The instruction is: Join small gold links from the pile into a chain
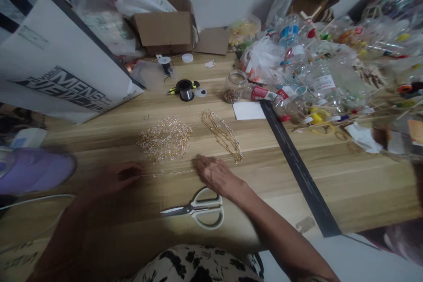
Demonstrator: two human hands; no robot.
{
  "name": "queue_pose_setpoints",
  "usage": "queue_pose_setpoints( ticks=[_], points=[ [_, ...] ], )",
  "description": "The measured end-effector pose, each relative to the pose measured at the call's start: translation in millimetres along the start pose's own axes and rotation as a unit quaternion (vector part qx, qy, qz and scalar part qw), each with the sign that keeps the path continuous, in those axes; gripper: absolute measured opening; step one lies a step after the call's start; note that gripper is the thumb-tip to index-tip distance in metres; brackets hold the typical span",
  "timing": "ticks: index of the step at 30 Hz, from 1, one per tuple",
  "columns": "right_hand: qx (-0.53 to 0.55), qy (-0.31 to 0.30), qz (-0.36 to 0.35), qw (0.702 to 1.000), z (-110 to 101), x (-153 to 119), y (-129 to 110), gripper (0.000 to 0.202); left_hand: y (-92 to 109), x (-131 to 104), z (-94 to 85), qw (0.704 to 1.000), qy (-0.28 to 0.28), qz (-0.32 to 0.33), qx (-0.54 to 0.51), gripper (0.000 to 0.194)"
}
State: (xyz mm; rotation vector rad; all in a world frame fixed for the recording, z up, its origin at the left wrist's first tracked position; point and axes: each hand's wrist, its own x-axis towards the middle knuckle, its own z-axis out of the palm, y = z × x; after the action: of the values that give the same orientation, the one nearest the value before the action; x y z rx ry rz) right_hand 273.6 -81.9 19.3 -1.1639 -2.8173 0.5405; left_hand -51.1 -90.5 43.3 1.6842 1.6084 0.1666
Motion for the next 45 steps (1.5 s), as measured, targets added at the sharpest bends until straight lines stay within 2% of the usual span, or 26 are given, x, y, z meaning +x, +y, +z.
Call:
queue_pose_setpoints(
  ticks=[7, 16, 24, 30, 34, 39, 45],
  points=[
    [0.013, 0.027, -0.026, 0.999, -0.1, -0.2, -5.7, 0.029, -4.3, -2.6, -4.3, 1.000, 0.003, -0.001, 0.005, 0.033],
    [0.004, -0.010, -0.047, 0.999, -14.3, -4.9, -12.6, 0.027, -10.0, -11.4, -5.9, 0.999, 0.021, -0.024, -0.016, 0.030],
    [-0.014, -0.018, -0.065, 0.998, -12.2, -7.1, -18.4, 0.027, -22.3, -9.7, -2.6, 0.999, 0.029, -0.032, 0.012, 0.029],
    [-0.053, -0.026, -0.081, 0.995, -10.5, -7.5, -21.3, 0.037, -22.9, -9.2, -6.4, 0.998, 0.016, -0.017, 0.053, 0.026],
    [-0.040, -0.016, -0.083, 0.996, -8.6, -7.6, -21.8, 0.040, -21.4, -9.2, -6.7, 0.998, 0.021, -0.016, 0.062, 0.026],
    [-0.033, -0.012, -0.081, 0.996, -6.9, -7.5, -20.8, 0.039, -18.6, -2.6, -5.4, 0.997, 0.038, 0.005, 0.066, 0.026],
    [-0.040, 0.001, -0.085, 0.996, -6.0, -7.6, -21.5, 0.036, -10.1, 16.8, -2.8, 0.991, 0.093, 0.023, 0.089, 0.027]
  ],
)
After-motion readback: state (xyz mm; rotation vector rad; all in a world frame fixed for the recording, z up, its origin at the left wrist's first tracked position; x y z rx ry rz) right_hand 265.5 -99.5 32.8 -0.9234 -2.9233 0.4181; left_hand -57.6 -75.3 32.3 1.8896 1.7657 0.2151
